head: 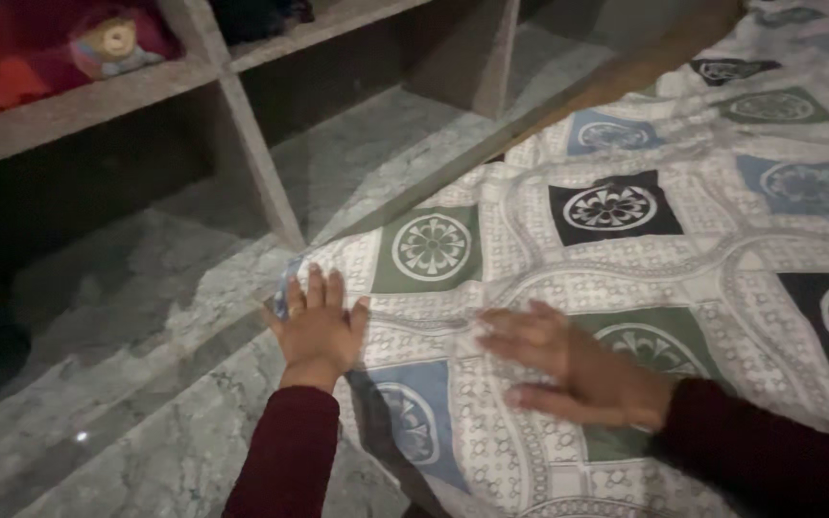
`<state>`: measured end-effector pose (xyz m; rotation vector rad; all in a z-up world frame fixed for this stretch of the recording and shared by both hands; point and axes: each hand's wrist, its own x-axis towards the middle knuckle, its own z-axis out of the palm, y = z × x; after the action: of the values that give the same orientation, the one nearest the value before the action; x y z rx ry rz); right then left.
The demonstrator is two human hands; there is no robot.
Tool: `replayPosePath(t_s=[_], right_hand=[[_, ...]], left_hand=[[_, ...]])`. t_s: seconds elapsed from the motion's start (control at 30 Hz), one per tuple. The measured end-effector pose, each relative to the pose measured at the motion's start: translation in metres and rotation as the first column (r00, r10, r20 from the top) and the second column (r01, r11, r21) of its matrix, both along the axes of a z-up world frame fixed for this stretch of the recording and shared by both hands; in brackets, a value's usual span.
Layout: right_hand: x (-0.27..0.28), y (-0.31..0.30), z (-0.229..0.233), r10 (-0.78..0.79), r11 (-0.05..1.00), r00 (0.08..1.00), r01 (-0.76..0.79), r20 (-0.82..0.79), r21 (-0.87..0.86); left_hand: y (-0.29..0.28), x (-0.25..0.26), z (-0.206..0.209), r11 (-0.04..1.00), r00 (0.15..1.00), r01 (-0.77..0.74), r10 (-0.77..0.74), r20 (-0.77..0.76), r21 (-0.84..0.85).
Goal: The person folds a patterned bed sheet on a metal-framed bed. They smooth the fabric, fold the edges over the mattress, and tuck the corners to secure the sheet in place.
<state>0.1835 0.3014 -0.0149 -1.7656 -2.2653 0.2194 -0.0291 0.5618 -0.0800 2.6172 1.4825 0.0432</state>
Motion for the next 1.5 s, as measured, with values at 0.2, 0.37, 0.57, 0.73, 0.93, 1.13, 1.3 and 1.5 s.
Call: replayPosePath(t_s=[0.2,0.37,0.57,0.73,0.93,1.13,1.3,1.5], right_hand=[[0.037,0.015,0.018,-0.34,0.94,0.937,0.337,-0.086,-0.043],[0.028,0.035,-0.003,-0.392,0.91,0.919,0.392,0.026,-0.138],[0.009,0.042,-0.008,-0.429,0.895,0.893,0.441,0.138,-0.071],[0.002,0.047,-0.01,-0.527,0.842,0.842,0.536,0.119,-0.062],[0.011,0.07,-0.029,-0.676,0.71,0.7,0.702,0.233,-0.049],[0.013,0.082,-0.041,-0.792,0.57,0.553,0.822,0.259,-0.014],[0.005,0.095,-0.037,-0.837,0.483,0.457,0.875,0.302,0.014],[0.0,0.092,-0.043,-0.861,0.462,0.43,0.885,0.271,0.064]], left_hand=[[0.027,-0.014,0.004,0.965,0.983,-0.159,0.175,-0.061,0.209],[0.046,0.003,0.013,0.927,0.943,0.097,-0.202,0.263,0.361],[0.075,0.034,0.002,0.895,0.808,0.304,-0.424,0.409,0.328],[0.092,0.041,-0.006,0.878,0.65,0.284,-0.472,0.596,0.386],[0.098,0.035,-0.005,0.899,0.585,0.238,-0.435,0.685,0.368],[0.095,0.021,0.021,0.905,0.645,0.361,-0.416,0.641,0.225],[0.098,0.017,0.022,0.904,0.633,0.371,-0.414,0.654,0.213],[0.101,0.022,0.009,0.912,0.575,0.356,-0.385,0.722,0.204]])
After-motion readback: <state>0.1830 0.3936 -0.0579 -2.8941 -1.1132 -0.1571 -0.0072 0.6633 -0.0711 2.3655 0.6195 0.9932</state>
